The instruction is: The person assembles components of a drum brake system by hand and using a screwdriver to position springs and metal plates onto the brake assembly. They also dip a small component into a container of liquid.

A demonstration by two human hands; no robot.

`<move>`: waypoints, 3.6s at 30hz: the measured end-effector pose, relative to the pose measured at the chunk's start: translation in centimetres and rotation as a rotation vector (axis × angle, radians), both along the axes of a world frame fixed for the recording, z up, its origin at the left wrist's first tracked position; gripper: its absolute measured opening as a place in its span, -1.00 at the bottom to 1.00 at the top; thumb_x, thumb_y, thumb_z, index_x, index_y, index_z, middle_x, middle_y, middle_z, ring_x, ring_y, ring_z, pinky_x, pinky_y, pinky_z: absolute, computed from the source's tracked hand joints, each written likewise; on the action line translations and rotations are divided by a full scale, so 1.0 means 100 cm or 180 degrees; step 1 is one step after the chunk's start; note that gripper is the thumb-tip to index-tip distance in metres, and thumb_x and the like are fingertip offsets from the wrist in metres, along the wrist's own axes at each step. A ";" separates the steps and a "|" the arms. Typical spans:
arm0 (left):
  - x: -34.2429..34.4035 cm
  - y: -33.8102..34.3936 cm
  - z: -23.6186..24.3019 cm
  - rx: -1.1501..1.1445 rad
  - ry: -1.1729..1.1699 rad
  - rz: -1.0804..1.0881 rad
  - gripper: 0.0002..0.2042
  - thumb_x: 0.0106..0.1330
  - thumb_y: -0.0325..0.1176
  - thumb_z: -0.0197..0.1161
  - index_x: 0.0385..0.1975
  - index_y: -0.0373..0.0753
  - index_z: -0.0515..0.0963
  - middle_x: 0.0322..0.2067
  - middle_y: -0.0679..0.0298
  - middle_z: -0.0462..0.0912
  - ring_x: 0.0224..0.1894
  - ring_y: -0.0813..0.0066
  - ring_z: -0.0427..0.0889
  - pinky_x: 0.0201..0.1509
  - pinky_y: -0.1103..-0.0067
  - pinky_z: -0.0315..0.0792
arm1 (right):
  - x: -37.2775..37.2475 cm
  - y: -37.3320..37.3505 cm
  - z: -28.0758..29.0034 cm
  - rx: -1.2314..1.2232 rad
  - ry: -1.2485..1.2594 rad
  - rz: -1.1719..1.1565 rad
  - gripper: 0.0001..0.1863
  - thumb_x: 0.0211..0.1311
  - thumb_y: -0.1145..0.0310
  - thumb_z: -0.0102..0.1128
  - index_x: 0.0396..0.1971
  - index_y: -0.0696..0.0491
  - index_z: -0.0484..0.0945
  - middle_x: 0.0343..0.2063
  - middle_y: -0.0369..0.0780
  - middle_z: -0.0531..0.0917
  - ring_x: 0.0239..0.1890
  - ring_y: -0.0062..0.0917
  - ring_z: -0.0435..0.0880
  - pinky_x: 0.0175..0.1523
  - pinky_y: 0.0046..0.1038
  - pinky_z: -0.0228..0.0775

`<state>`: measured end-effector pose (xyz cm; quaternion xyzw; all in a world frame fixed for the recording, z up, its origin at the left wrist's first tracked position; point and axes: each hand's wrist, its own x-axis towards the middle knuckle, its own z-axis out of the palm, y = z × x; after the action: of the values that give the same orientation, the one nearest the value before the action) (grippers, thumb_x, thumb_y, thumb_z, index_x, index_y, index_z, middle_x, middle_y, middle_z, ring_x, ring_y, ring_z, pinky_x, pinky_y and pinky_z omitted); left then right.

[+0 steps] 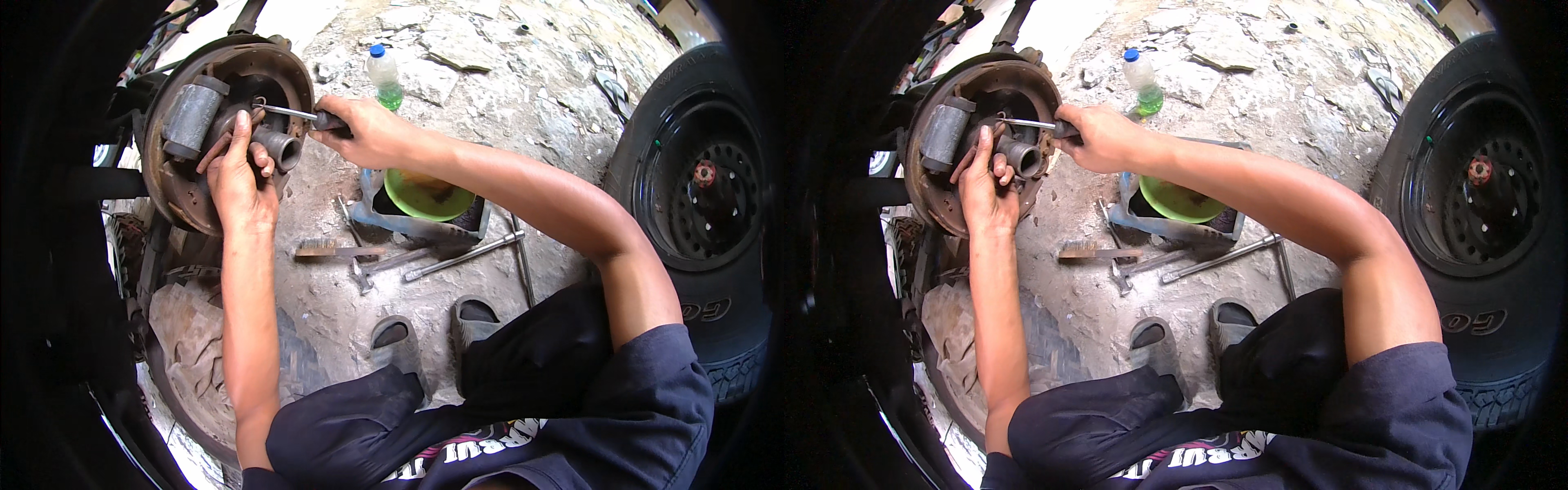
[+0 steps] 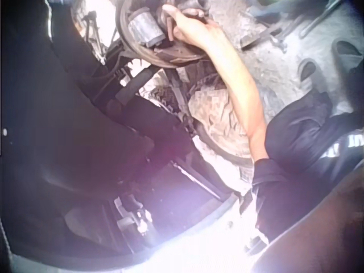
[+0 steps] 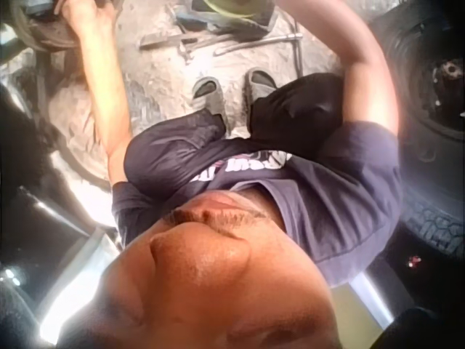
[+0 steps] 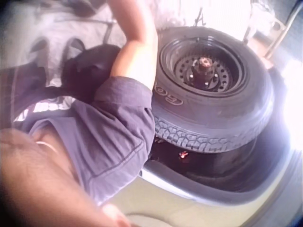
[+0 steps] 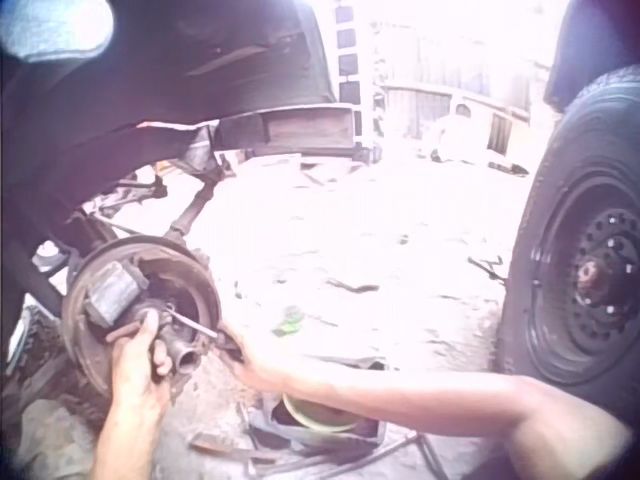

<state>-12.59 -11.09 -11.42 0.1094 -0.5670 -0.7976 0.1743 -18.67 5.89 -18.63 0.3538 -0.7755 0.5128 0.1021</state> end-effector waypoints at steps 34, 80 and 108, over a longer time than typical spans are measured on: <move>0.004 -0.002 -0.005 -0.0078 0.0070 -0.0210 -0.76 0.36 -0.18 0.30 -0.21 -0.24 0.61 -0.30 0.23 0.74 -0.65 0.68 0.52 -0.61 0.73 0.32 | 0.002 0.000 0.025 0.0248 -0.0152 -0.0090 -0.76 0.19 0.34 0.27 -0.27 0.19 0.50 -0.38 0.01 0.66 -0.25 -0.09 0.68 -0.13 -0.17 0.51; 0.054 -0.012 -0.044 -0.1139 -0.0345 0.0044 -0.57 0.38 0.02 0.23 -0.44 -0.31 0.53 -0.59 0.27 0.59 -0.69 0.61 0.54 -0.64 0.69 0.36 | 0.015 0.029 -0.057 0.0760 -0.0374 -0.0260 -0.75 0.18 0.34 0.26 -0.37 0.22 0.44 -0.51 0.10 0.57 -0.38 0.09 0.56 -0.27 -0.10 0.37; 0.097 0.053 -0.214 -0.2485 -0.0431 -0.2685 -0.79 0.32 -0.44 0.21 -0.08 -0.30 0.51 -0.20 0.24 0.63 -0.18 0.53 0.61 -0.16 0.58 0.51 | 0.141 0.124 -0.164 0.2582 -0.0781 0.1162 -0.73 0.20 0.37 0.06 -0.12 0.14 0.43 -0.20 0.01 0.56 -0.12 -0.10 0.64 -0.08 -0.16 0.52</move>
<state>-2.93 -5.75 -32.83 -0.1477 -0.8237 -0.5211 -0.1679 -4.57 18.25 -35.00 0.4326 -0.8449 0.2156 -0.2291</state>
